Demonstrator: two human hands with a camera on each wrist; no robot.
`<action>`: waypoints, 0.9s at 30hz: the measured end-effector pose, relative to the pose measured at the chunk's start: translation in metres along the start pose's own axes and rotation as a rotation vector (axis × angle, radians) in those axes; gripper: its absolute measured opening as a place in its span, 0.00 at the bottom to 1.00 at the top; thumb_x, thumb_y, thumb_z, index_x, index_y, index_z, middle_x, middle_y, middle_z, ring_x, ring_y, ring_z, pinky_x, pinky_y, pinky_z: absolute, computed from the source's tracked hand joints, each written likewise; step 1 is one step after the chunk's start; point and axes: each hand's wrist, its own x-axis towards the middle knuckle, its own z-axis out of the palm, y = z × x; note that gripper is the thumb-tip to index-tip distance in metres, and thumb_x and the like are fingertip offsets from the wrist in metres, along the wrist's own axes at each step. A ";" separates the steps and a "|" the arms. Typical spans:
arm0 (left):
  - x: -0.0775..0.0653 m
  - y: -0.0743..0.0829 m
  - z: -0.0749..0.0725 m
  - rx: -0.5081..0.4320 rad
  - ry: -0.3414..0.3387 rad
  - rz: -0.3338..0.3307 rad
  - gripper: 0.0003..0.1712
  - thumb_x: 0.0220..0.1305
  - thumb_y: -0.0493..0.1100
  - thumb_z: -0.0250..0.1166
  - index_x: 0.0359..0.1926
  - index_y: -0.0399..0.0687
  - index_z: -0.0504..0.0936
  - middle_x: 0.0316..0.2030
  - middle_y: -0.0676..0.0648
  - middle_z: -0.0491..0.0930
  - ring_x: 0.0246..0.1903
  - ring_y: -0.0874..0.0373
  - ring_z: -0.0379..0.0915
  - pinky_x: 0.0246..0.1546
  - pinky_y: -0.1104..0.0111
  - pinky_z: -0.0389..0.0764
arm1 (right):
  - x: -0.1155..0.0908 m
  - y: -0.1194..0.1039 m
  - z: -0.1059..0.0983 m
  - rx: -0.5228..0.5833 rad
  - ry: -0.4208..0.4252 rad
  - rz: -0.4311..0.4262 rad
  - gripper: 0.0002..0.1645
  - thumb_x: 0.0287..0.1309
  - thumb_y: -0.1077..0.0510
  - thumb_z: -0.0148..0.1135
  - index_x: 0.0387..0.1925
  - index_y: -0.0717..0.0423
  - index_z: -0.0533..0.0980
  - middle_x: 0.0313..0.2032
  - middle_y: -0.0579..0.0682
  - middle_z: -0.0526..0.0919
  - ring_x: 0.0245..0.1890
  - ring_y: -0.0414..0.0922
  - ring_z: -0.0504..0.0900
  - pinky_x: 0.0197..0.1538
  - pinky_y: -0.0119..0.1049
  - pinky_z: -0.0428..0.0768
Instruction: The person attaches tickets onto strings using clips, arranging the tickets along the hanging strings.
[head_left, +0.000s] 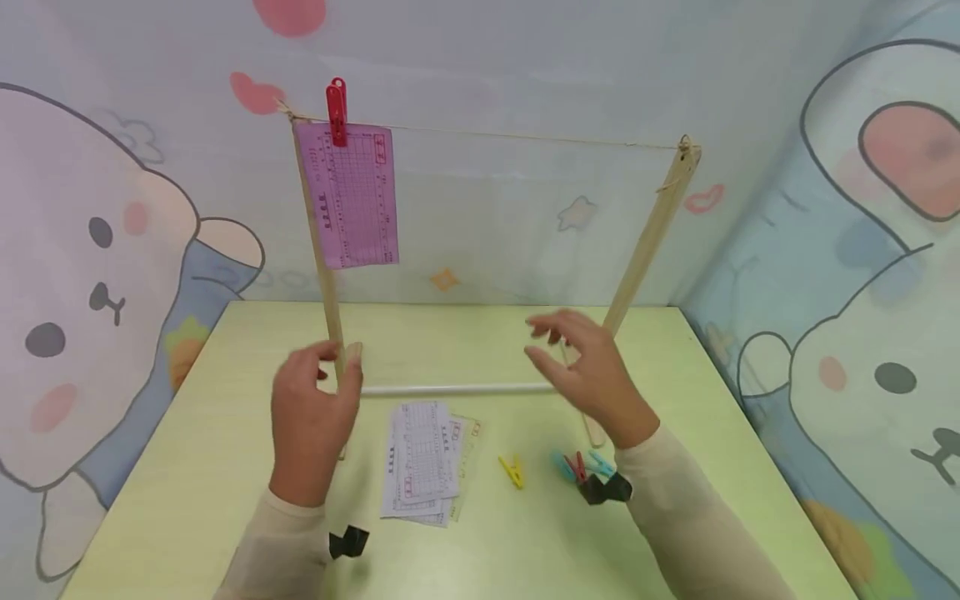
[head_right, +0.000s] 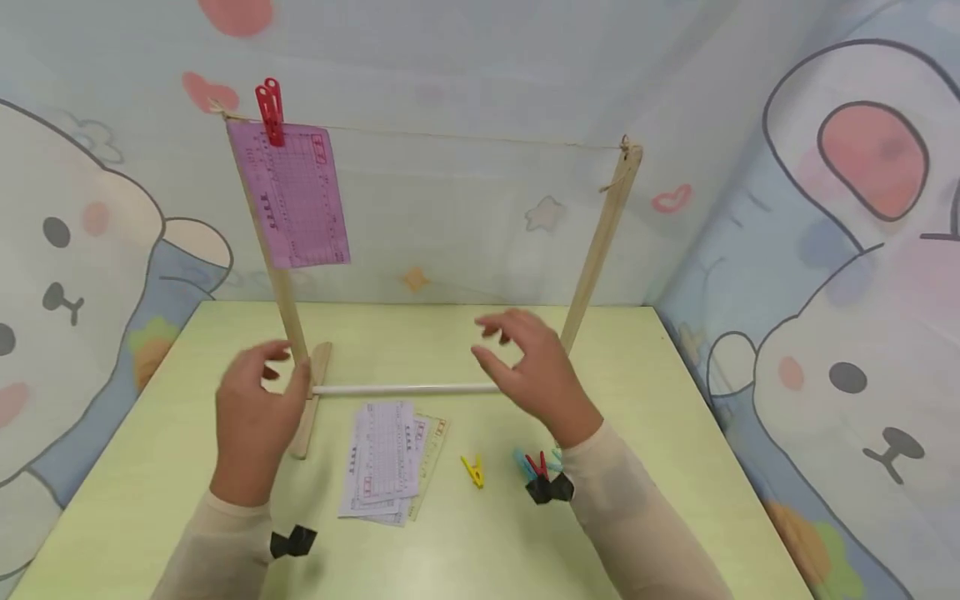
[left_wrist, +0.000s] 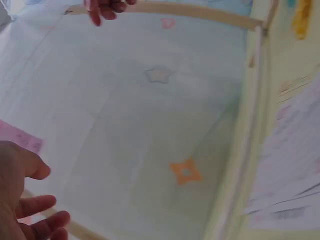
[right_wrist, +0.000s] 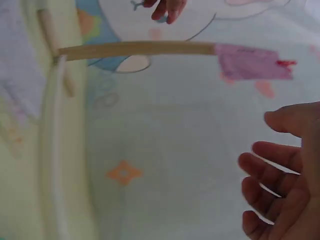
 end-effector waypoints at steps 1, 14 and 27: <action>-0.015 -0.006 0.010 0.036 -0.089 -0.066 0.23 0.66 0.45 0.70 0.56 0.35 0.82 0.44 0.37 0.83 0.40 0.41 0.76 0.41 0.53 0.74 | -0.020 0.012 0.010 -0.025 -0.075 0.109 0.19 0.64 0.55 0.71 0.54 0.57 0.83 0.40 0.49 0.86 0.37 0.46 0.80 0.40 0.40 0.78; -0.097 -0.043 0.079 0.317 -0.610 -0.287 0.48 0.51 0.52 0.81 0.64 0.24 0.73 0.44 0.32 0.70 0.39 0.39 0.67 0.34 0.53 0.73 | -0.141 0.046 0.108 -0.241 -0.361 0.506 0.33 0.49 0.34 0.79 0.46 0.55 0.83 0.33 0.40 0.80 0.32 0.38 0.74 0.41 0.40 0.80; -0.097 -0.044 0.085 0.335 -0.620 -0.211 0.23 0.56 0.48 0.77 0.46 0.35 0.85 0.40 0.37 0.79 0.42 0.37 0.73 0.43 0.43 0.69 | -0.148 0.049 0.125 -0.215 -0.311 0.484 0.15 0.57 0.47 0.77 0.39 0.49 0.82 0.27 0.39 0.70 0.27 0.38 0.69 0.30 0.32 0.69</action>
